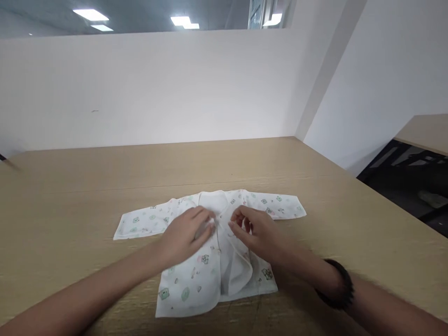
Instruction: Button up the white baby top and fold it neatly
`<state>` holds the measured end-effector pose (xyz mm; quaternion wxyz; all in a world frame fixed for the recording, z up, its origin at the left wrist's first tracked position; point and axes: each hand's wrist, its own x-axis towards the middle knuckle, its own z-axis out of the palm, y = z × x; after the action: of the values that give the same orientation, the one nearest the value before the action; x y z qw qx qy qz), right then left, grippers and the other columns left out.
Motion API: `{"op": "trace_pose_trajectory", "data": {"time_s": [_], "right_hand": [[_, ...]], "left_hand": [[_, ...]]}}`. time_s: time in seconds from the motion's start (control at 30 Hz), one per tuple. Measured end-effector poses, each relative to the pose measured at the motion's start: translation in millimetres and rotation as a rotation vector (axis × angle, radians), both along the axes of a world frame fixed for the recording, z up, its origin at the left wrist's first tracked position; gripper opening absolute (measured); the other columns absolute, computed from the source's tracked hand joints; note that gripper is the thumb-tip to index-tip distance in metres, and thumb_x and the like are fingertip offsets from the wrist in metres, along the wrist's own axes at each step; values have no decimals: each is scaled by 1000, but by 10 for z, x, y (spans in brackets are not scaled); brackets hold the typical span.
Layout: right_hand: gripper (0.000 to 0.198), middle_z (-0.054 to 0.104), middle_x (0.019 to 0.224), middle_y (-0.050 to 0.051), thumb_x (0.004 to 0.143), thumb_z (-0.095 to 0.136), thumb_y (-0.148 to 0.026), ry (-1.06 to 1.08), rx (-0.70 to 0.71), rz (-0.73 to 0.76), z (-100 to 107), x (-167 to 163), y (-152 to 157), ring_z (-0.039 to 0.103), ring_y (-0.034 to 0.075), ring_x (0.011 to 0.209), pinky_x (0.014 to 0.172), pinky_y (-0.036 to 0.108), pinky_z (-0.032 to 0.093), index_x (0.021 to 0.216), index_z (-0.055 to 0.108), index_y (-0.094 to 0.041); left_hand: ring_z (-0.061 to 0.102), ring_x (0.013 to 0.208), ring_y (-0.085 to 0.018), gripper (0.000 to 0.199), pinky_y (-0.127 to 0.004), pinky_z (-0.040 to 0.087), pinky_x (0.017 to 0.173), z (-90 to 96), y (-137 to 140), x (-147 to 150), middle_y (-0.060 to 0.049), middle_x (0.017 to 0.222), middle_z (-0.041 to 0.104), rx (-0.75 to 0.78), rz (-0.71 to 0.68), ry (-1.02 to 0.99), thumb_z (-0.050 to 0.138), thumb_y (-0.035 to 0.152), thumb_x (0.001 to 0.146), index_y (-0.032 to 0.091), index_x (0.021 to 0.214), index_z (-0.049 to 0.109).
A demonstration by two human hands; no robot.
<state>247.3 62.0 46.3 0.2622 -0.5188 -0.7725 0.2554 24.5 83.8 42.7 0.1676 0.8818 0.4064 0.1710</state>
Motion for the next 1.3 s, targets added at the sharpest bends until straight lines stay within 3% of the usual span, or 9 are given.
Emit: {"op": "trace_pose_trajectory", "data": {"time_s": [0.17,0.37,0.47,0.6,0.73,0.8,1.1,1.3], "right_hand": [[16,66,75,6,86,53,-32,-485,-32,19,-91,-341,424,59,20,66,57,29,34,83,57,-17],[18,65,72,9,88,47,-26,-548,19,-14,-266,-432,504,60,21,65,56,29,31,78,57,-16],[16,64,70,8,85,46,-21,-511,57,-60,-285,-432,503,57,19,62,54,29,27,73,54,-17],[18,63,72,2,91,40,-24,-335,78,-124,-274,-453,520,55,15,62,54,27,29,77,50,-19],[18,61,69,-2,92,44,-33,38,-21,-183,-343,-463,530,55,14,62,54,24,32,80,50,-21],[18,61,67,-3,91,47,-34,119,-52,-171,-397,-453,537,56,14,62,54,24,33,81,53,-21],[13,58,61,-3,84,52,-22,175,-15,-131,-567,-401,632,52,12,57,53,24,33,75,60,-20],[10,58,59,-4,81,57,-22,191,-31,-96,-587,-382,638,52,12,57,53,22,35,74,65,-21]], "left_hand": [[59,71,-24,24,-35,43,66,-55,403,172,-8,77,60,-11,150,229,38,24,92,17,77,56],[54,62,-19,12,-27,33,54,-103,445,71,-3,70,58,-117,128,118,48,19,82,19,70,51],[54,61,-16,12,-25,34,54,-91,483,31,-1,69,59,-189,113,11,49,15,79,19,68,53],[53,58,-12,12,-23,40,52,-177,524,87,-3,83,61,-256,143,-181,45,26,89,18,83,52],[50,55,-9,22,-22,43,52,-370,521,152,-2,79,57,-415,232,-604,56,38,87,17,87,49],[51,56,-10,27,-22,43,53,-452,523,157,-1,74,57,-477,259,-753,64,39,82,17,86,50],[57,72,-14,12,-25,46,66,-538,537,148,-2,79,60,-421,250,-738,63,22,78,17,86,57],[57,69,-12,27,-25,47,67,-541,520,137,1,80,60,-377,239,-681,60,12,73,19,98,53]]}}
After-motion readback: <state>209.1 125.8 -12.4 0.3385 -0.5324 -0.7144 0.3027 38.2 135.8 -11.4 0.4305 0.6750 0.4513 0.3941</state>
